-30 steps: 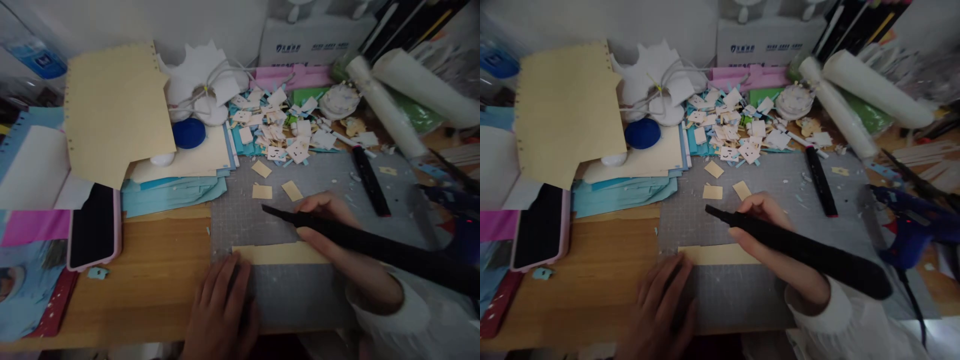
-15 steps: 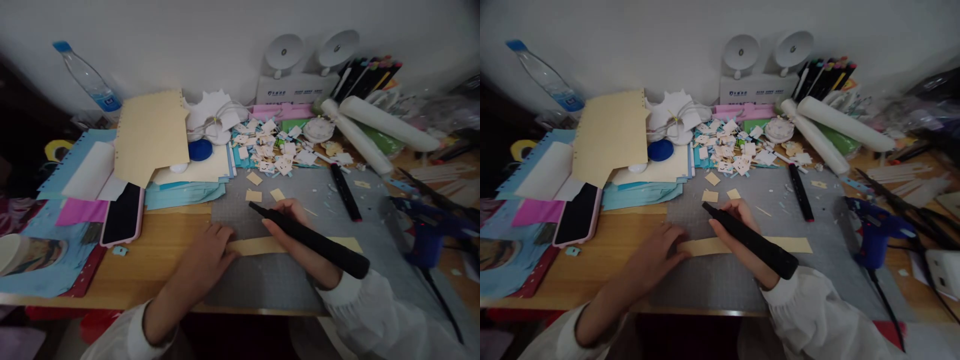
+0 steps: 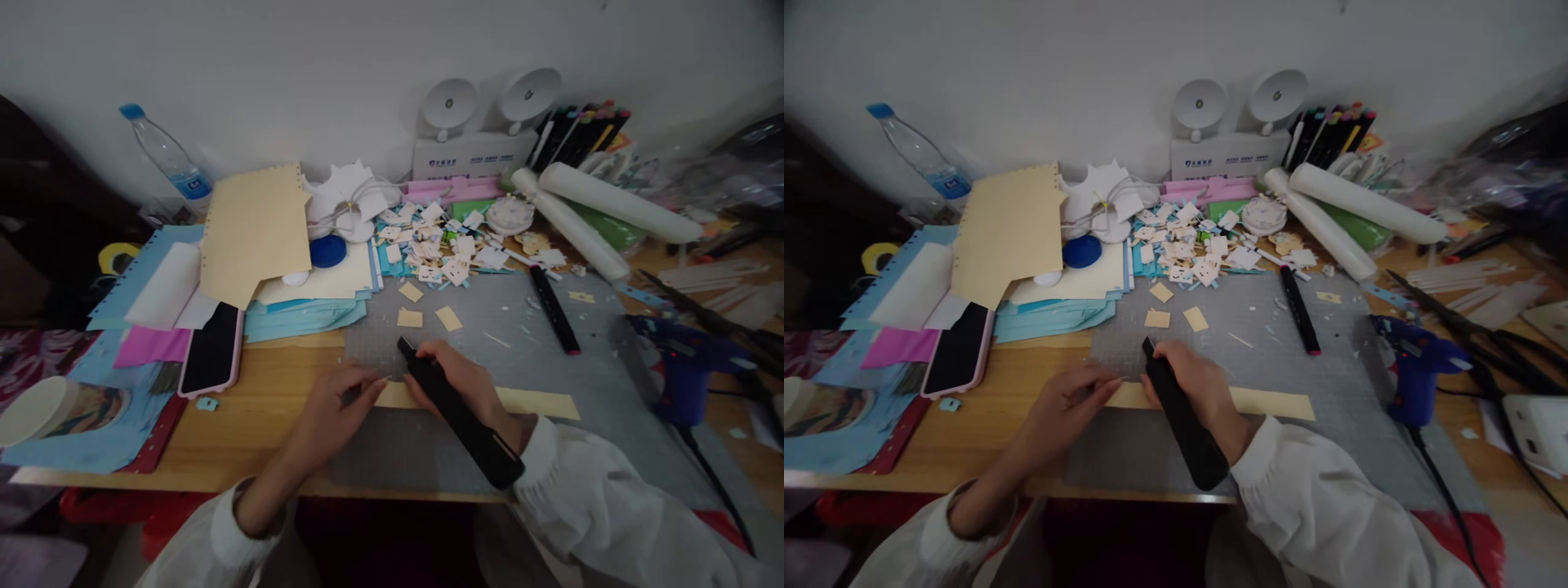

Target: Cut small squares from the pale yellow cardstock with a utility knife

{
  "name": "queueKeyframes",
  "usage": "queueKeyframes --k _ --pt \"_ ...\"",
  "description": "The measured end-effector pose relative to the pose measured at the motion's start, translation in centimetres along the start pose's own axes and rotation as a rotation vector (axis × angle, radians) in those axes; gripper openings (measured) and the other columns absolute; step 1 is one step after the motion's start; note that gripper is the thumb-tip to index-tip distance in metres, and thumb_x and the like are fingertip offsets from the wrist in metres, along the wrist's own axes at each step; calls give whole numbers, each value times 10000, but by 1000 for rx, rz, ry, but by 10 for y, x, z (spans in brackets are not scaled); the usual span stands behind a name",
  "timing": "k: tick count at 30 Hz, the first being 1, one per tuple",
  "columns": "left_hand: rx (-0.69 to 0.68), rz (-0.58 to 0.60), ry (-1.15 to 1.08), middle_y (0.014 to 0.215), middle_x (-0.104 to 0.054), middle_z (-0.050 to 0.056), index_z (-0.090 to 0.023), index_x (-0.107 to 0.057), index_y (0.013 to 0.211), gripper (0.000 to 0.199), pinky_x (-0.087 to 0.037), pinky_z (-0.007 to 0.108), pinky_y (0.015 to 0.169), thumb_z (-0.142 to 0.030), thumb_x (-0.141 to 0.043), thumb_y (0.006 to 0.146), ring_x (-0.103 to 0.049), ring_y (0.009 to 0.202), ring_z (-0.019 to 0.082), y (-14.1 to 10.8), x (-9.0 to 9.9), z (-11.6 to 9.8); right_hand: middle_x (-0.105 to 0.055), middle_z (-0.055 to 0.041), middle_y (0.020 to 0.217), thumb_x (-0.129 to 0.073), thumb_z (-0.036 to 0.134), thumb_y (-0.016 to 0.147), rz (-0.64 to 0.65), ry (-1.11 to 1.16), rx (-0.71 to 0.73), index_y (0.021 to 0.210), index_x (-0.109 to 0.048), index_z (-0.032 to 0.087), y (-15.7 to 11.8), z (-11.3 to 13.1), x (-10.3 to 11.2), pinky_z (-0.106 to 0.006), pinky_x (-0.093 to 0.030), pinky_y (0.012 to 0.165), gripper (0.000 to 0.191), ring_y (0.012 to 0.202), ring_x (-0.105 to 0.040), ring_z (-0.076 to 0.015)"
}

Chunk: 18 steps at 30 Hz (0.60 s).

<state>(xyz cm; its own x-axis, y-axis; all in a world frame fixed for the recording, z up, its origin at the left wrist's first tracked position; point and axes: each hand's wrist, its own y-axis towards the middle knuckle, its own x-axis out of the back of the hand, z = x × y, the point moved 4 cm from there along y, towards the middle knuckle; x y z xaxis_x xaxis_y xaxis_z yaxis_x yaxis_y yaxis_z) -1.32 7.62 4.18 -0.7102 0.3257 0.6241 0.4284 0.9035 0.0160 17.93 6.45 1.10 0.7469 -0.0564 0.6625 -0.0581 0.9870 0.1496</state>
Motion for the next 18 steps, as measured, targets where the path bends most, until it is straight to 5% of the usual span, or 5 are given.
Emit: queueKeyframes --k 6,13,18 --pt "75 -191 -51 804 -706 13 -196 -718 846 276 -493 266 676 -388 -560 966 -644 759 171 -3 8 10 -686 18 625 -610 396 833 37 -80 -6 1046 -593 257 -1 0 -3 -278 -379 505 255 503 -644 -197" --pt "76 -284 52 867 -746 22 -212 -736 927 285 -553 293 707 -429 -555 964 -687 793 191 -7 32 36 -683 35 621 -619 360 842 58 -85 4 1027 -594 266 -3 1 -3 -266 -417 511 209 505 -651 -184" --pt "-4 -500 272 1234 -643 146 -155 -654 1201 317 -465 499 1025 -320 -505 974 -596 1161 290 -7 60 38 -707 25 658 -600 359 867 40 -82 22 1037 -582 264 -4 1 -4 -257 -433 516 195 536 -671 -186"
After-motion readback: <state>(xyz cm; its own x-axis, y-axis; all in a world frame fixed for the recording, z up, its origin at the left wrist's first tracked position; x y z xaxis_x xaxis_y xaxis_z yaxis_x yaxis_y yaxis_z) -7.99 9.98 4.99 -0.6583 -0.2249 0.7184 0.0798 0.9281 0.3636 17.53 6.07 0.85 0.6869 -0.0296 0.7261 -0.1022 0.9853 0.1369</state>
